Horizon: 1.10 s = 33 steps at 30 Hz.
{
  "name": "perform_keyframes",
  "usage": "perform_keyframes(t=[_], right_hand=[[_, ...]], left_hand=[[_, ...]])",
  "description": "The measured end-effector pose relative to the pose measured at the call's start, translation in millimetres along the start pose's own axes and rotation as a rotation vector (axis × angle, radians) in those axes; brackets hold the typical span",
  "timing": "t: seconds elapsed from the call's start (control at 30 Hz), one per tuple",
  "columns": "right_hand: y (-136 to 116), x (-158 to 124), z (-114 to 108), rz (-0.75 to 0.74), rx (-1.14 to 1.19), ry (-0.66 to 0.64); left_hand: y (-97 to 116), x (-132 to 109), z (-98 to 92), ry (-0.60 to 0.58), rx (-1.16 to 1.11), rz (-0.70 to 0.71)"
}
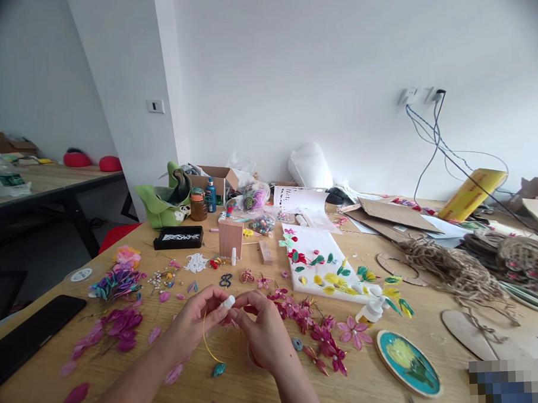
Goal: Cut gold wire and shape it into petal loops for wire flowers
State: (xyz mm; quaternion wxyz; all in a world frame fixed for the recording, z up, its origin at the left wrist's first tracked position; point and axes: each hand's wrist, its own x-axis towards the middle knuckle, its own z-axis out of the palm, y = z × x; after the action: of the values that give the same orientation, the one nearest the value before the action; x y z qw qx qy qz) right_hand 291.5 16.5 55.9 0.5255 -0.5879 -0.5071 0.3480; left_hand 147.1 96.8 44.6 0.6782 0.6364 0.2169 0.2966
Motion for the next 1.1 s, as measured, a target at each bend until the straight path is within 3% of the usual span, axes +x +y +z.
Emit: perform_keyframes(t=[0.3, 0.63, 1.1], right_hand=[[-2.1, 0.5, 1.9, 0.058, 0.138, -0.045], [-8.0, -0.8, -3.3, 0.051, 0.085, -0.065], [-10.7, -4.8, 1.7, -0.079, -0.240, 0.015]], left_hand=[[-0.9, 0.2, -0.9, 0.013, -0.011, -0.007], [2.3, 0.8, -3.0, -0.038, -0.154, -0.073], [-0.9, -0.7, -3.2, -0.071, -0.199, -0.087]])
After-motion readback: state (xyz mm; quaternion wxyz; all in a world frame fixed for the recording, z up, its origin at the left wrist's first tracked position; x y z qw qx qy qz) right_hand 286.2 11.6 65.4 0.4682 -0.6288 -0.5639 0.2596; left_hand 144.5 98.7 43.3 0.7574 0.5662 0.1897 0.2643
